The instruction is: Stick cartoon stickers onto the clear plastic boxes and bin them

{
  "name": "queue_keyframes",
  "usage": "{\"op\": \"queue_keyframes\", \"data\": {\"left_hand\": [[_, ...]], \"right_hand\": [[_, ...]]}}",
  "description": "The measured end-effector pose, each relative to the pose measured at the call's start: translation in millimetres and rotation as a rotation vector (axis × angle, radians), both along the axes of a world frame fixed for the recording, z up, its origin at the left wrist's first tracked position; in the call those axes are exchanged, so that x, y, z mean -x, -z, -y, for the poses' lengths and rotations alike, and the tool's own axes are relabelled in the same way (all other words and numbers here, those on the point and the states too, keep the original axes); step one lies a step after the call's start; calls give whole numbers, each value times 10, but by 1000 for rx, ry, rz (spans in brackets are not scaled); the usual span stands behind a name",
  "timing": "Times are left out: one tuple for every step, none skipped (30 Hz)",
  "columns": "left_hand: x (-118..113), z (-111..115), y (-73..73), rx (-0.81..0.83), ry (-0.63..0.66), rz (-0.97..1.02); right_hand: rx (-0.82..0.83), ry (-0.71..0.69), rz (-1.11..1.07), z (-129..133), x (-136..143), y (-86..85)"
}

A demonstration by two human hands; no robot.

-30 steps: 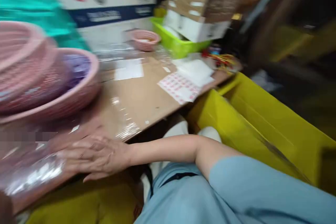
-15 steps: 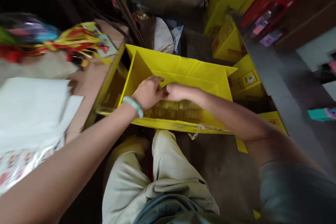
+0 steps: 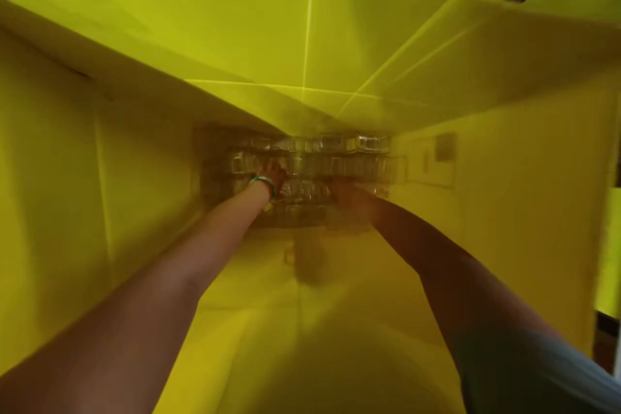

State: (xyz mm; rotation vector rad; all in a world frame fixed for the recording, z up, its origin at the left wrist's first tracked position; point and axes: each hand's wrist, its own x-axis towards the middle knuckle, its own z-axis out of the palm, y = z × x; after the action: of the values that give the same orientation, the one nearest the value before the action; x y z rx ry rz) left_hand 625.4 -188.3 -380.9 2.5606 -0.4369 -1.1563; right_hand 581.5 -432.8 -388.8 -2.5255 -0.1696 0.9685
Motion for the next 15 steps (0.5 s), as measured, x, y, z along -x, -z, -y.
{"op": "queue_keyframes", "data": {"left_hand": [[119, 5, 109, 40, -5, -6], [231, 51, 200, 86, -12, -16], [335, 138, 276, 130, -21, -31], [428, 263, 342, 169, -38, -50], [511, 419, 399, 199, -62, -71], [584, 596, 451, 220, -96, -95], [647, 783, 500, 230, -140, -119], [699, 969, 546, 234, -191, -144], [740, 1143, 590, 234, -247, -171], [771, 1298, 633, 234, -302, -198], [792, 1429, 673, 238, -355, -227], [804, 1534, 710, 247, -402, -254], [808, 1615, 740, 260, -445, -281], [803, 1677, 763, 276, -483, -305], [790, 1723, 777, 295, -519, -326]], "right_hand": [[9, -11, -12, 42, 115, 93], [21, -10, -30, 105, 232, 149], [30, 18, -44, 190, 352, 170], [56, 57, -48, 296, 473, 161], [95, 113, -48, 419, 592, 129], [146, 185, -41, 554, 703, 83], [206, 270, -28, 695, 799, 33], [267, 363, -12, 835, 876, -10], [320, 456, 5, 968, 928, -40], [357, 541, 17, 1087, 954, -49], [374, 615, 20, 1188, 955, -36], [369, 679, 11, 1266, 935, -2], [348, 736, -9, 1321, 899, 47], [316, 790, -37, 1354, 853, 106], [277, 843, -68, 1367, 804, 166]]}}
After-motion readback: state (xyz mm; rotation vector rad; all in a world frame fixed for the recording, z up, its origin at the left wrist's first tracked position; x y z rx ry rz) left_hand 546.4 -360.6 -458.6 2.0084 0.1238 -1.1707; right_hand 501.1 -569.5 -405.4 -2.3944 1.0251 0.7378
